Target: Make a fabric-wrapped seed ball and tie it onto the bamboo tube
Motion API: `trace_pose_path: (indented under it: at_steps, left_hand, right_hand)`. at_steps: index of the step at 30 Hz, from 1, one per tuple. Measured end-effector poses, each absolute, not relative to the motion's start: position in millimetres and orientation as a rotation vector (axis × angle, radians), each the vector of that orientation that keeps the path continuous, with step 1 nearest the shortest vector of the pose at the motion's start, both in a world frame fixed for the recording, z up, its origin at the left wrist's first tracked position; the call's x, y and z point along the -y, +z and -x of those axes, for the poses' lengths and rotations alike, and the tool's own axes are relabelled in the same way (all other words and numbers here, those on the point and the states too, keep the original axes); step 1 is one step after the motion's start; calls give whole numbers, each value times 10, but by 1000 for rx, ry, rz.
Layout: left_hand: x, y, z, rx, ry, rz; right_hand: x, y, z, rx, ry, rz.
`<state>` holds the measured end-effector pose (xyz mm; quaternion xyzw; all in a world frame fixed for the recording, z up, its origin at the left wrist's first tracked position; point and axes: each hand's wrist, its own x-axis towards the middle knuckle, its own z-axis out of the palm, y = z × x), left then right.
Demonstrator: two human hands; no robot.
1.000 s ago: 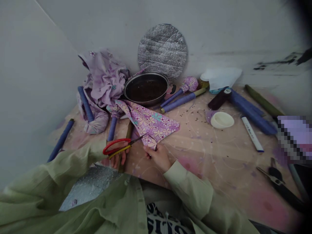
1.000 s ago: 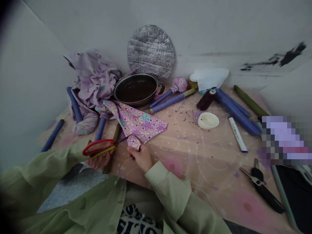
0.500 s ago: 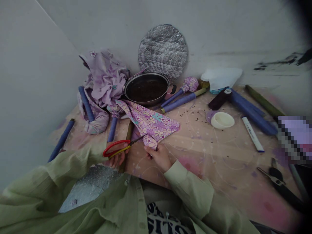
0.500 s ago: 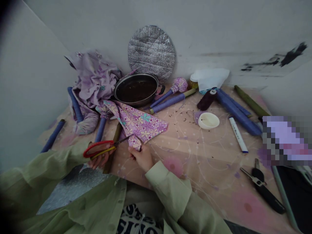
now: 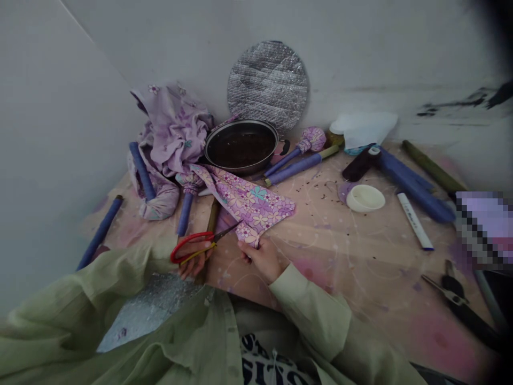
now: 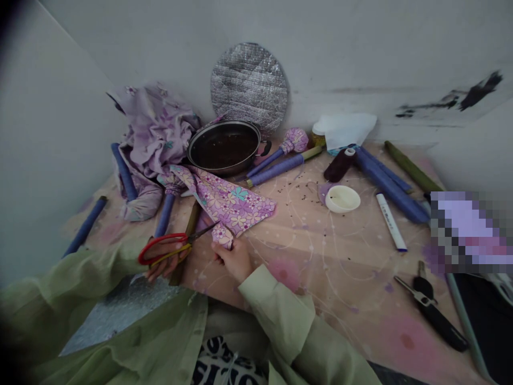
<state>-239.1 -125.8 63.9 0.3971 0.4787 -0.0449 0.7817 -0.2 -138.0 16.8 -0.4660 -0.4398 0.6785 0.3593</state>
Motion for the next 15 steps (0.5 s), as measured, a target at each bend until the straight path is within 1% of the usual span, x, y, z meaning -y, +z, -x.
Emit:
trace_pose_path:
  at_steps: [6, 9, 15]
  left_hand:
    - [1204, 676, 2444, -890, -2, -796]
    - [1174, 667, 2463, -786, -28, -757]
    - [1156, 664, 2474, -801, -56, -739]
  right_hand:
    - [1370, 201, -3, 1048, 1799, 1210]
    - [1371, 213, -2, 1025, 1813, 1210]
    - [1388, 228, 4, 1011, 1845, 1199]
